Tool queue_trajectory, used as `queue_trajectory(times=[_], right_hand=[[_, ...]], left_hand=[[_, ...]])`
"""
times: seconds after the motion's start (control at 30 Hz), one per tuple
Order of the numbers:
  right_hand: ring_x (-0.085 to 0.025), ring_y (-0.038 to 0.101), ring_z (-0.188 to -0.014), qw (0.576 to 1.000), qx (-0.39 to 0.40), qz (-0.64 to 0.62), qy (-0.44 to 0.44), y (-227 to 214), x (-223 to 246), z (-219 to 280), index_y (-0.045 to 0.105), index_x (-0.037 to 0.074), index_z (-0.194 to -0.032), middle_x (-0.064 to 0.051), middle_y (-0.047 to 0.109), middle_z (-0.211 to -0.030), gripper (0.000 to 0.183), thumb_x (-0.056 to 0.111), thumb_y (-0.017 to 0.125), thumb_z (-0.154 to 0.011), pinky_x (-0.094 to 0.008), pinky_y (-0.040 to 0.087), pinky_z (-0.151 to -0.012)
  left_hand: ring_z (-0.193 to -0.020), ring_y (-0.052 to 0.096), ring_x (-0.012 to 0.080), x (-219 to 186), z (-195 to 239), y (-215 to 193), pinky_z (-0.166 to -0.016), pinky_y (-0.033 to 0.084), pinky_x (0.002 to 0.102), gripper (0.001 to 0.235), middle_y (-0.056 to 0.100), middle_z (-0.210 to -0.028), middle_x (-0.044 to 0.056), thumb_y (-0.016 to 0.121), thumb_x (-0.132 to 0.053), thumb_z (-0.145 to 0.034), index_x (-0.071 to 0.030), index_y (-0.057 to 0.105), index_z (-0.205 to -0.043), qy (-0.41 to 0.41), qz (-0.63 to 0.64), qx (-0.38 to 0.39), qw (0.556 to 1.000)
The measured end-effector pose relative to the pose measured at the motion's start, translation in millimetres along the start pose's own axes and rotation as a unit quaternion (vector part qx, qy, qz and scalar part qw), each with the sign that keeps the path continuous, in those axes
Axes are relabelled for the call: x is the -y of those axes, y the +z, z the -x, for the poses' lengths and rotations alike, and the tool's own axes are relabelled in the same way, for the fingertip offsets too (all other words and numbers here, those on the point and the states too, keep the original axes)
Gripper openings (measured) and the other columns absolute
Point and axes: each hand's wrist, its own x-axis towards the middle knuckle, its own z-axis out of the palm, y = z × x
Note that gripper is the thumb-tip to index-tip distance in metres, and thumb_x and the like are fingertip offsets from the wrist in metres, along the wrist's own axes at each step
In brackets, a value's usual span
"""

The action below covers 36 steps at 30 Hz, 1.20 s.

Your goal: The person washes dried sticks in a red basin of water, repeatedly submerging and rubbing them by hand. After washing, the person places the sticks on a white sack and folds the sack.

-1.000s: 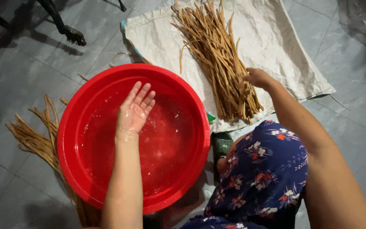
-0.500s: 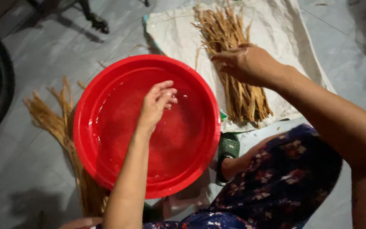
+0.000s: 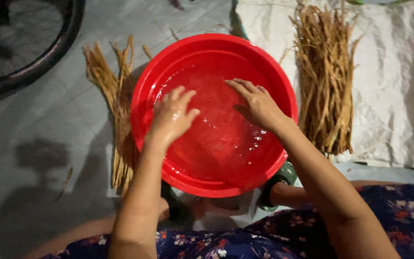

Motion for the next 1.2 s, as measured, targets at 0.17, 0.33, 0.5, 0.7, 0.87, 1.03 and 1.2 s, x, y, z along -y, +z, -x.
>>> queue_trajectory(times=[0.17,0.33,0.5,0.7,0.87,1.03,1.2], right_hand=[[-0.048,0.036,-0.147,0.998,-0.055,0.032,0.003,19.2,-7.9,-9.6,0.036,0.020,-0.161,-0.023,0.027,-0.167,0.091,0.027,0.083,-0.083,-0.056,0.036,-0.119],[-0.052,0.025,-0.149,0.998,-0.026,0.031,0.051,38.4,-6.7,-18.7,0.034,0.019,-0.160,-0.026,0.016,-0.167,0.100,0.032,0.088,-0.076,-0.061,0.032,-0.114],[-0.050,0.027,-0.150,0.998,0.005,0.022,0.062,60.3,-11.3,-15.9,0.044,0.019,-0.155,-0.027,0.017,-0.169,0.086,0.033,0.084,-0.080,-0.056,0.034,-0.118],[-0.047,0.027,-0.149,0.996,0.055,0.016,0.072,81.9,-27.0,-11.8,0.052,0.016,-0.147,-0.026,0.021,-0.166,0.071,0.029,0.082,-0.084,-0.054,0.032,-0.118],[-0.046,0.039,-0.145,0.998,0.041,0.009,0.040,96.9,-31.0,-8.3,0.058,0.016,-0.141,-0.026,0.035,-0.160,0.063,0.027,0.080,-0.083,-0.051,0.041,-0.115],[-0.047,0.042,-0.140,0.995,0.080,-0.001,0.053,99.4,-27.8,-5.4,0.060,0.016,-0.138,-0.023,0.039,-0.157,0.059,0.027,0.080,-0.084,-0.051,0.043,-0.110],[-0.035,0.050,-0.136,0.982,0.151,0.094,0.069,96.1,-26.5,-7.4,0.058,0.021,-0.139,-0.012,0.041,-0.158,0.054,0.031,0.076,-0.089,-0.058,0.040,-0.107]], left_hand=[[-0.139,0.049,0.0375,138.4,25.0,-5.0,-0.118,0.042,0.048,0.050,0.055,-0.147,0.018,0.076,-0.019,-0.096,-0.011,0.057,-0.141,-0.124,0.044,-0.235,0.963],[-0.149,0.029,0.0434,264.0,93.4,43.3,-0.119,0.031,0.050,0.068,0.043,-0.156,0.021,0.074,-0.026,-0.097,-0.006,0.041,-0.152,-0.442,-0.010,-0.227,0.868],[-0.153,0.027,0.0376,302.5,170.9,133.0,-0.121,0.031,0.052,0.093,0.022,-0.168,0.018,0.070,-0.041,-0.091,-0.008,0.020,-0.162,-0.648,0.084,-0.007,0.757],[-0.156,0.019,0.0374,330.1,186.8,157.6,-0.122,0.031,0.048,0.102,0.004,-0.170,0.016,0.069,-0.017,-0.086,-0.008,0.005,-0.165,-0.575,0.033,0.046,0.816],[-0.142,0.036,0.0387,324.9,180.2,156.1,-0.113,0.039,0.050,0.096,-0.001,-0.176,0.003,0.063,-0.013,-0.087,-0.012,0.002,-0.162,-0.577,0.035,0.102,0.809],[-0.135,0.054,0.0396,320.8,173.7,163.7,-0.113,0.043,0.055,0.049,0.057,-0.149,0.017,0.060,-0.025,-0.100,-0.011,0.054,-0.146,-0.571,-0.033,0.198,0.796],[-0.110,0.061,0.0351,335.7,175.6,144.6,-0.094,0.050,0.047,0.036,0.064,-0.126,0.015,0.066,-0.023,-0.097,-0.008,0.062,-0.130,-0.543,0.076,0.076,0.833]])
